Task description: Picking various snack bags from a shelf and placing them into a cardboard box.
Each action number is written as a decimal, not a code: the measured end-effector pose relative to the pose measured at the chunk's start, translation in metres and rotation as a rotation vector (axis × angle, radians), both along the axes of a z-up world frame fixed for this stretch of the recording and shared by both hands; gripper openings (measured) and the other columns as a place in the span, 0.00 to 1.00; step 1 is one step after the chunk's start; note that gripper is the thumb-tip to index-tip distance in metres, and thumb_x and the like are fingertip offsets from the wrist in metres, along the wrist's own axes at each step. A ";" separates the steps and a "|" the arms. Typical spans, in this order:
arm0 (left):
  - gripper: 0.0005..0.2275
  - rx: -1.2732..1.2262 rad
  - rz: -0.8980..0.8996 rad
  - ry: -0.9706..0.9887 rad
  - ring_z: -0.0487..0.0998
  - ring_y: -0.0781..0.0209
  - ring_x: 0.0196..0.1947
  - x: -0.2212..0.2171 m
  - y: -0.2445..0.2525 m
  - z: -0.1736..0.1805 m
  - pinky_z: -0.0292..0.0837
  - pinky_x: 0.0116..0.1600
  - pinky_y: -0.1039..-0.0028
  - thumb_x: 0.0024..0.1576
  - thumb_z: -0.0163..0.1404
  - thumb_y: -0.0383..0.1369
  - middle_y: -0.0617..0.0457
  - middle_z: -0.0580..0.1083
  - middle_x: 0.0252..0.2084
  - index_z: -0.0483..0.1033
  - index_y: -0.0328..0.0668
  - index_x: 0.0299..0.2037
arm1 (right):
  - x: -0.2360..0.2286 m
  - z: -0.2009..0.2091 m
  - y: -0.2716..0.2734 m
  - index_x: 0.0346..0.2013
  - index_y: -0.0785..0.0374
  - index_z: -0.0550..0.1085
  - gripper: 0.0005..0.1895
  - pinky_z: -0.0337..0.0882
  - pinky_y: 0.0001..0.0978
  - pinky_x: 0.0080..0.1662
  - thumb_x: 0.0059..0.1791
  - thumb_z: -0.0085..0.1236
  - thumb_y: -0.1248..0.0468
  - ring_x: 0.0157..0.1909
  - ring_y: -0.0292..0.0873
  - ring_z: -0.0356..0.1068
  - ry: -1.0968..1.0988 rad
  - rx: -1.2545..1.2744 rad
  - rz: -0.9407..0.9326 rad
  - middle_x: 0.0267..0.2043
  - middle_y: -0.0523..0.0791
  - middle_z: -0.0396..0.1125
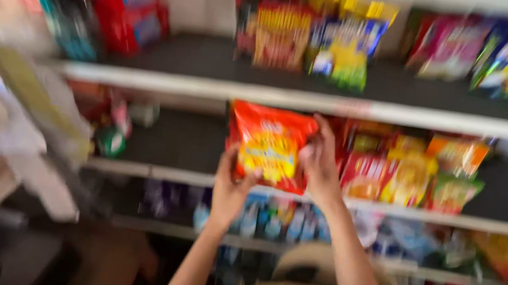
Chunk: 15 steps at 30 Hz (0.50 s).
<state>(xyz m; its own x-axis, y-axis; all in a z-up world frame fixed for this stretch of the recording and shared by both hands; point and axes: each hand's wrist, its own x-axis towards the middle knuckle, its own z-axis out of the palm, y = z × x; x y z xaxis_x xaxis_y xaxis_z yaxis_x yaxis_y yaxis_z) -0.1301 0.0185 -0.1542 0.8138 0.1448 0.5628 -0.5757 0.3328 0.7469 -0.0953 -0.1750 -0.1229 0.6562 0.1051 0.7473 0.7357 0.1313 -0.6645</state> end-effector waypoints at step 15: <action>0.27 0.749 -0.412 1.025 0.77 0.55 0.54 -0.255 -0.018 -0.463 0.76 0.53 0.65 0.59 0.60 0.37 0.47 0.75 0.54 0.63 0.44 0.67 | -0.216 -0.469 -0.053 0.76 0.71 0.44 0.49 0.59 0.48 0.66 0.50 0.64 0.65 0.68 0.66 0.56 0.762 -0.730 -0.562 0.69 0.65 0.54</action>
<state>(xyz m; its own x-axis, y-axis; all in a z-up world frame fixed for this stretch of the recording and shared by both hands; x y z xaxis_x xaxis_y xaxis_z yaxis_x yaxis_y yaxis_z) -0.3849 0.0006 -0.6171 0.8238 -0.2854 -0.4897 0.3944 -0.3319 0.8569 -0.3114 -0.2284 -0.5921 0.9945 -0.1007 0.0287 -0.0468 -0.6724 -0.7387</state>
